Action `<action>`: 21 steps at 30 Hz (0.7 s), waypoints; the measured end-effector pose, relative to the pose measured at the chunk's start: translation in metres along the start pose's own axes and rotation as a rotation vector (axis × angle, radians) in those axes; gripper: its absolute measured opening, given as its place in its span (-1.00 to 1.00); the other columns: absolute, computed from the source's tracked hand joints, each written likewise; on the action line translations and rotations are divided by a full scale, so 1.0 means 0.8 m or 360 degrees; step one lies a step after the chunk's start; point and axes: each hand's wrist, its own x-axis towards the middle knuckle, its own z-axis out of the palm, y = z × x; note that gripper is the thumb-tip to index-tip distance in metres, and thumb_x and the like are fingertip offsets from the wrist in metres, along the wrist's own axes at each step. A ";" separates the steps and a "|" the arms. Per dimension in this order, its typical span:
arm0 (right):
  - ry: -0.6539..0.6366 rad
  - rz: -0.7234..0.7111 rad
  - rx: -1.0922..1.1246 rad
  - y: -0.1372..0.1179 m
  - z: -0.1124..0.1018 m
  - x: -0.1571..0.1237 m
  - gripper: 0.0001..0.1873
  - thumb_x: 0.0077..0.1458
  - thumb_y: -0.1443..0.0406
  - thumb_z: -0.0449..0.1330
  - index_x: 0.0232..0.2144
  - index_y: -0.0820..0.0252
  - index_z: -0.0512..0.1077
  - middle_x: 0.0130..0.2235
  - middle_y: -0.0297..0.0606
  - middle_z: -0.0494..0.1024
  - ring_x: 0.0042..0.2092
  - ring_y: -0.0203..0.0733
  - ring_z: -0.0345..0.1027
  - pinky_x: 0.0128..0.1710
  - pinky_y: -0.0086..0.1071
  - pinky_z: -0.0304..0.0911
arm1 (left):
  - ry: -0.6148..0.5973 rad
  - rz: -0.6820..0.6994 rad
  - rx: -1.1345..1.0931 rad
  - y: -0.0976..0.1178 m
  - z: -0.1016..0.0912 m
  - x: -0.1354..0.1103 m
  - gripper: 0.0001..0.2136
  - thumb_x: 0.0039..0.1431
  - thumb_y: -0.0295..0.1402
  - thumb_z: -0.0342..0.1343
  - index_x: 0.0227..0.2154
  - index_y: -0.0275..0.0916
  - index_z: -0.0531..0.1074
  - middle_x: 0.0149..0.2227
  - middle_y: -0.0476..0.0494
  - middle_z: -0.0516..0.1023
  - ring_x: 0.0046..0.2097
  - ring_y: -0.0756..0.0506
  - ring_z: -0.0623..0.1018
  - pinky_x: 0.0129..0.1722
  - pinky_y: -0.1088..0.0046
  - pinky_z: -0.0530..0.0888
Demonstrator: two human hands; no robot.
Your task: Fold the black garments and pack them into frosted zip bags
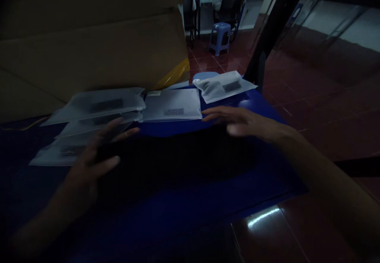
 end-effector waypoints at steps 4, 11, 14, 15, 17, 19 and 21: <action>0.0001 0.0011 -0.0560 -0.006 0.003 -0.002 -0.34 0.08 0.01 0.40 0.22 -0.18 0.42 0.28 -0.29 0.45 0.22 0.15 0.40 0.13 0.02 0.41 | 0.0196 0.0180 0.0173 0.001 0.012 -0.005 -0.50 0.33 -0.34 0.18 0.29 0.01 0.28 0.25 -0.11 0.48 0.28 -0.23 0.48 0.21 0.08 0.54; 0.0453 -0.0018 -0.1330 0.024 0.013 0.016 -0.53 0.22 0.03 0.19 0.13 -0.01 0.49 0.04 -0.17 0.60 -0.03 0.12 0.51 -0.06 -0.01 0.44 | 0.0091 0.0937 0.0882 -0.006 0.005 -0.011 -0.46 0.33 -0.53 0.17 0.30 0.03 0.33 0.12 -0.03 0.56 0.24 -0.19 0.49 0.34 0.08 0.40; 0.0490 -0.0007 -0.1534 0.029 0.015 0.018 -0.49 0.26 0.03 0.13 0.17 0.06 0.46 0.04 -0.11 0.59 0.01 0.14 0.48 -0.02 0.00 0.41 | -0.0387 0.1068 0.0872 -0.006 0.007 -0.011 -0.45 0.40 -0.36 0.12 0.39 -0.20 0.20 0.25 -0.21 0.49 0.30 -0.23 0.44 0.37 0.09 0.35; 0.0502 0.0012 -0.1546 0.029 0.015 0.017 -0.46 0.27 0.01 0.12 0.19 0.07 0.45 0.06 -0.09 0.58 0.02 0.14 0.48 -0.02 0.00 0.40 | -0.0542 0.1046 0.0898 -0.006 0.009 -0.011 -0.45 0.44 -0.29 0.07 0.42 -0.25 0.15 0.34 -0.28 0.38 0.36 -0.27 0.37 0.38 0.05 0.33; 0.0514 0.0053 -0.1530 0.027 0.016 0.016 -0.37 0.25 -0.07 0.14 0.24 0.08 0.41 0.09 -0.07 0.57 0.02 0.16 0.48 -0.02 0.01 0.40 | -0.0739 0.0954 0.0956 -0.009 0.012 -0.010 -0.41 0.49 -0.17 -0.01 0.46 -0.22 0.04 0.46 -0.30 0.14 0.44 -0.32 0.22 0.39 -0.02 0.28; 0.0464 0.0070 -0.1495 0.027 0.017 0.015 -0.27 0.17 -0.18 0.19 0.25 0.06 0.41 0.08 -0.08 0.57 0.02 0.18 0.48 -0.04 0.02 0.40 | -0.0843 0.0884 0.0966 -0.012 0.014 -0.009 -0.39 0.50 -0.13 -0.04 0.49 -0.12 -0.06 0.51 -0.24 -0.01 0.48 -0.33 0.11 0.41 -0.05 0.22; 0.0373 0.0024 -0.1460 0.028 0.022 0.016 -0.24 0.14 -0.21 0.23 0.24 0.04 0.41 0.04 -0.10 0.57 0.00 0.18 0.47 -0.07 0.01 0.41 | -0.0902 0.0836 0.0930 -0.014 0.013 -0.008 -0.36 0.48 -0.10 -0.03 0.49 -0.05 -0.10 0.53 -0.17 -0.08 0.50 -0.34 0.05 0.42 -0.07 0.18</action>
